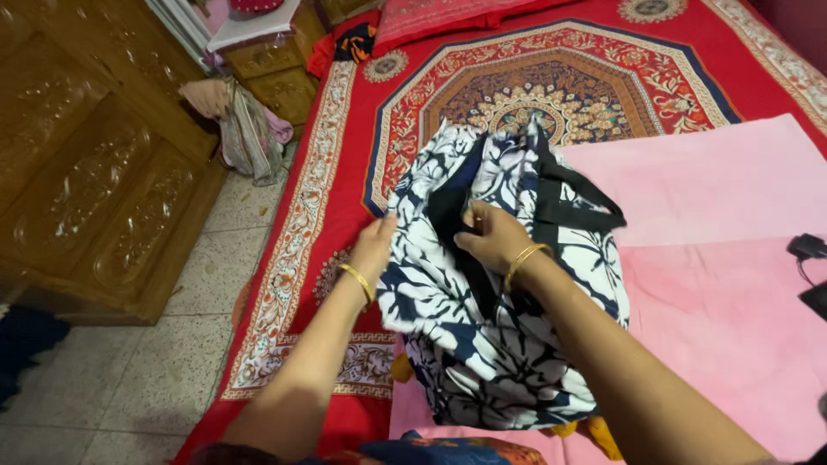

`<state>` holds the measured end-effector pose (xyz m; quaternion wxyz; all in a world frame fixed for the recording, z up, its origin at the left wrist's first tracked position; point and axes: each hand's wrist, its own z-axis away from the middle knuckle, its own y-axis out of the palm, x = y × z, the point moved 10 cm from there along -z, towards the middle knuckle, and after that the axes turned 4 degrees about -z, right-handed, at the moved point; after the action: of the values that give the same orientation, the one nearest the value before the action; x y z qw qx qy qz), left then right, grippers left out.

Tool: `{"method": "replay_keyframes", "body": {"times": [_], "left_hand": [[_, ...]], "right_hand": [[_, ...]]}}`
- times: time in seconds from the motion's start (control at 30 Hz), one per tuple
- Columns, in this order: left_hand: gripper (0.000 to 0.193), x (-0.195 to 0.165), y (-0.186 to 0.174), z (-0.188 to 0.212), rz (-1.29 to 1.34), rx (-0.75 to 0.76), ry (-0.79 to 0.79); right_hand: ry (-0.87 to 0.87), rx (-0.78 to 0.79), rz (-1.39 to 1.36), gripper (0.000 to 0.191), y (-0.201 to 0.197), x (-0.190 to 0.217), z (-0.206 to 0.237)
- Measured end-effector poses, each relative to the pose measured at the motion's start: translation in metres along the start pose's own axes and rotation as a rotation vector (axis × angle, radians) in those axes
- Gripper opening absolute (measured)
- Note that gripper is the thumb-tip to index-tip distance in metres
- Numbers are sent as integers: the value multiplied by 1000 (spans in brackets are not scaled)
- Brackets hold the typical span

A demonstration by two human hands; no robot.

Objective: The person folds a gray garment on a bed and places it into a floral backpack. They then coil a white charging cable, wrap a charger with its cord, and place the cable and charger into the backpack, with wallets, a bottle and other small items still laid out on the bed.

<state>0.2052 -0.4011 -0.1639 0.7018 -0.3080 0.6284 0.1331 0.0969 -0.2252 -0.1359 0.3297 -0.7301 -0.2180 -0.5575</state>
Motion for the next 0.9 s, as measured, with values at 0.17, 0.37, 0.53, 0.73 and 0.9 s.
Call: {"method": "replay_keyframes", "body": {"times": [0.17,0.37,0.53,0.73,0.9], "left_hand": [[51,-21,22,-2,23,27,84],[53,-109,-15,0,434,81,238],[53,-119,-29,8,437,56,311],[46,-50,-24,22,241,-29,162],[40,-43,-36,9,271,33,176]], "right_hand": [[-186,-46,-501,32,-22,46,-8],[-88,-123,-678,27,-44,94,13],[-172,-52,-798,24,-42,99,13],[188,15,-656,23,30,29,26],[95,-43,-469,26,-21,17,-17]]}}
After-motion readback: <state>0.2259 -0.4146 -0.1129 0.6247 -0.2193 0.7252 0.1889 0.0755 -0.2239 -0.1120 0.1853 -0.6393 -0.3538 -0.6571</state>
